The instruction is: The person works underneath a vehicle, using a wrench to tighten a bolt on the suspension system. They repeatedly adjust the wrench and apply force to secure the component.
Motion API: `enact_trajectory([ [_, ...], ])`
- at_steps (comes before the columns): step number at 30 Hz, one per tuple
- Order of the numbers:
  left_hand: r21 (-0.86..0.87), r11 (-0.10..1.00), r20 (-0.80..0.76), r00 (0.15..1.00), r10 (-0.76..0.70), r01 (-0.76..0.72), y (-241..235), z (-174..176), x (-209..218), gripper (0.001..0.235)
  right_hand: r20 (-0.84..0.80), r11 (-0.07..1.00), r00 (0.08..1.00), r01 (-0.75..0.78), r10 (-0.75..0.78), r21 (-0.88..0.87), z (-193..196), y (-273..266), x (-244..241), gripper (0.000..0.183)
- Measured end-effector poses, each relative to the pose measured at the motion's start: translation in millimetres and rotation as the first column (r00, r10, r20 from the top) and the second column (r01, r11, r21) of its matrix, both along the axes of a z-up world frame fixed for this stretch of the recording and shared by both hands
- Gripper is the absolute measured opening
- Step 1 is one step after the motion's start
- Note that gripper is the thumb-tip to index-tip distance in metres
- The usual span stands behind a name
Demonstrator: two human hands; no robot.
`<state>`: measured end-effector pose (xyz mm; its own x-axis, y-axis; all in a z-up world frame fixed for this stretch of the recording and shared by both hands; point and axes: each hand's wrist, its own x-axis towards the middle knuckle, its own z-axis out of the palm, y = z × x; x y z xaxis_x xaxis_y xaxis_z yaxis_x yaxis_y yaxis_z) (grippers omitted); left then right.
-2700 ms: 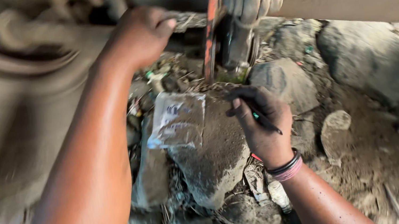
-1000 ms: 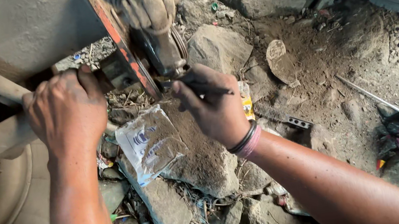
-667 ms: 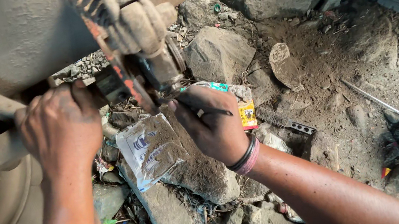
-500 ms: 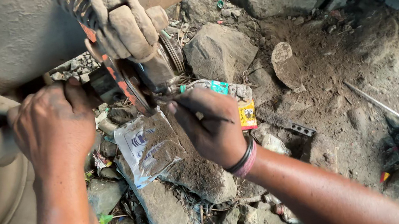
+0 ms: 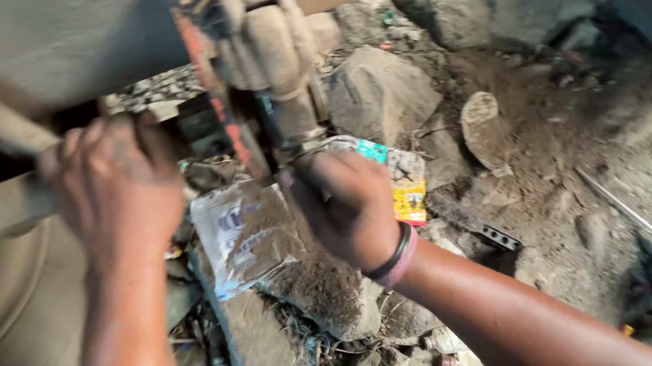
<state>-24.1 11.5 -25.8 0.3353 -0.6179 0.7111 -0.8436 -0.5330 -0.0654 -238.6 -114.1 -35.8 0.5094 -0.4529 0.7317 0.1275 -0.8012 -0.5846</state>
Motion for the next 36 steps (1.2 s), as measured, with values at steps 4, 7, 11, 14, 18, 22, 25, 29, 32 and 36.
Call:
enact_trajectory([
  [4,-0.013,1.0,-0.077,0.997,-0.014,0.013,0.8,9.2,-13.1,0.027,0.049,0.993,0.998,-0.041,0.036,0.112,0.5,1.9,-0.6,0.005],
  [7,-0.011,1.0,-0.039,0.999,-0.022,0.021,1.6,9.5,-14.9,0.027,0.036,0.986,0.999,-0.005,-0.001,0.169,-6.6,0.1,-8.3,0.005],
  [11,-0.043,0.999,-0.033,0.999,-0.025,0.024,1.4,5.8,-15.6,0.03,0.088,0.984,0.996,-0.039,0.024,0.175,-12.3,-8.6,-15.6,0.013],
  [14,-0.061,0.998,-0.029,0.999,-0.017,0.015,0.2,2.3,-13.2,0.03,0.054,0.997,0.996,-0.068,0.066,0.039,-4.8,-6.7,-23.7,0.005],
  [18,-0.068,0.998,-0.017,1.0,-0.015,0.014,0.6,-0.1,-11.9,0.027,0.011,0.993,0.994,-0.108,0.108,0.046,7.9,-1.8,-26.4,0.008],
  [22,-0.043,0.999,-0.014,1.0,-0.022,0.022,2.3,2.3,-13.2,0.026,0.01,0.993,0.997,-0.072,0.072,0.089,5.3,-1.4,-16.7,0.005],
  [25,-0.015,1.0,-0.018,1.0,-0.023,0.023,4.2,4.6,-13.3,0.025,0.049,0.993,0.998,-0.045,0.04,0.105,-4.3,3.1,-15.5,0.004],
  [29,-0.003,1.0,-0.038,0.999,-0.026,0.026,4.1,6.7,-13.9,0.027,0.119,0.868,0.989,-0.138,0.092,0.477,-21.6,4.9,-6.1,0.009],
  [32,0.004,0.999,-0.043,0.999,-0.032,0.032,5.3,6.7,-14.1,0.028,0.256,0.646,0.96,-0.269,0.117,0.714,-34.4,12.6,-2.8,0.015],
  [36,0.008,1.0,-0.053,0.998,-0.023,0.024,4.9,5.8,-14.9,0.029,0.372,0.459,0.928,-0.343,0.03,0.82,-44.1,17.7,-1.6,0.02],
])
